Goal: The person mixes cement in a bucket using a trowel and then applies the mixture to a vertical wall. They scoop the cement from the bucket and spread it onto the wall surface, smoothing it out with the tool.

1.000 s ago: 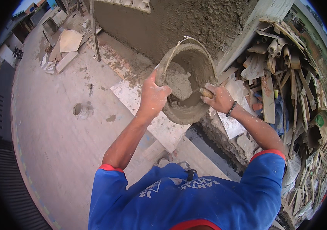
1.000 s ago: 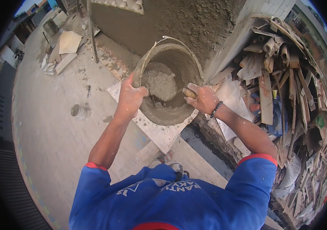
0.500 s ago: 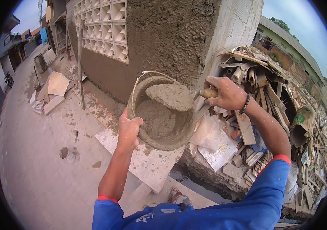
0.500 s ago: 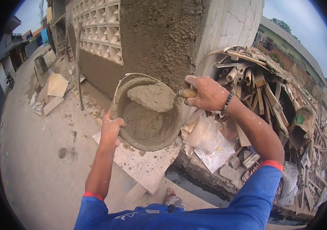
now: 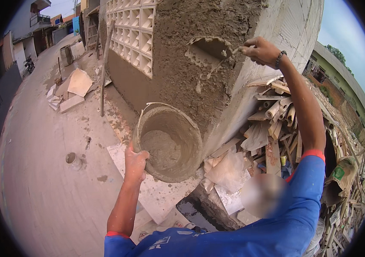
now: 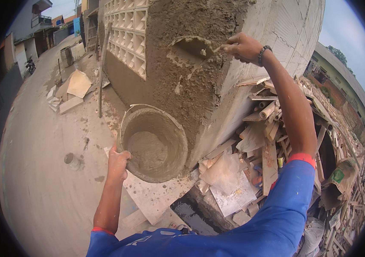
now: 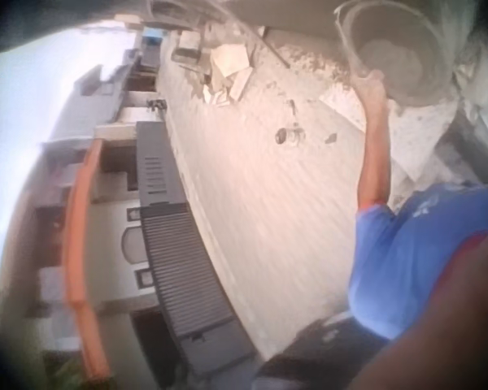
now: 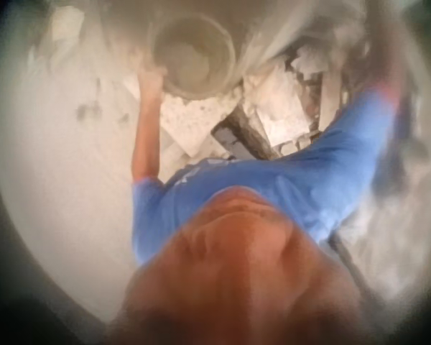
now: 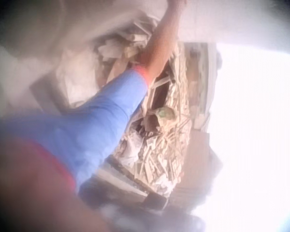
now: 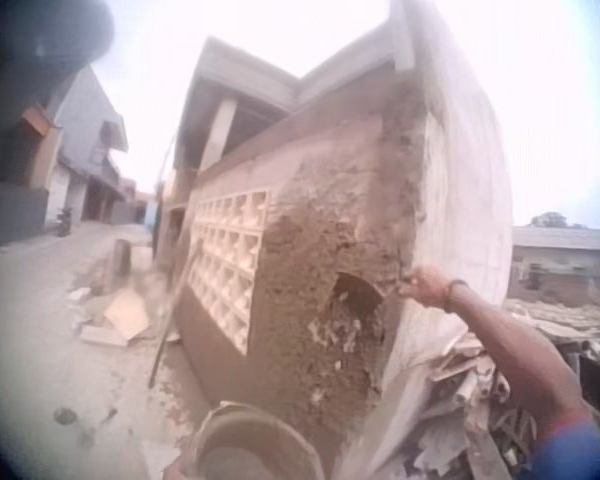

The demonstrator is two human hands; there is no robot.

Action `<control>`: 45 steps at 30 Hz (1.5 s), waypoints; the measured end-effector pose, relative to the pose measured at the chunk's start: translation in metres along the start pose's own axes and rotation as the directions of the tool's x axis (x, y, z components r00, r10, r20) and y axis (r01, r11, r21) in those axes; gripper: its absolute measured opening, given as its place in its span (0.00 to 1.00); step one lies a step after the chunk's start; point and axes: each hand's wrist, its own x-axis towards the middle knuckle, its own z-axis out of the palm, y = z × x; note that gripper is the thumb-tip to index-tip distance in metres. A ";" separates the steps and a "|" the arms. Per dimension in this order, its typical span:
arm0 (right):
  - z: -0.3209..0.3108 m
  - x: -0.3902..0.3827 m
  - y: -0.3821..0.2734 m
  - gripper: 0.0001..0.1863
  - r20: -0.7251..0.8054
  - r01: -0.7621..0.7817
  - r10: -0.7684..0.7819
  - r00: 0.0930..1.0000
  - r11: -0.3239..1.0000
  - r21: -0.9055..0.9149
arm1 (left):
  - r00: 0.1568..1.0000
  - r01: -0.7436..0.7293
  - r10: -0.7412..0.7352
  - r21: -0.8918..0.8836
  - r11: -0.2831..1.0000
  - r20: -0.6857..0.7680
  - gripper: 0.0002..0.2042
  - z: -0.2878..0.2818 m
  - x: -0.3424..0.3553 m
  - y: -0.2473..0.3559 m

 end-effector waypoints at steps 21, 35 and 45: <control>0.249 -0.097 -0.098 0.06 0.371 0.465 -0.283 0.885 0.493 -0.735 | 0.973 -0.137 0.069 0.307 0.942 0.222 0.29 -0.024 0.026 -0.007; 0.333 -0.162 -0.086 0.14 0.468 0.099 0.018 0.884 0.969 -0.224 | 0.879 -0.441 0.255 0.484 0.756 0.403 0.29 -0.035 0.014 0.020; 0.329 -0.139 -0.076 0.21 0.173 0.089 -0.105 0.979 0.992 0.093 | 0.974 -0.047 0.026 0.090 0.995 0.223 0.31 -0.052 0.033 0.036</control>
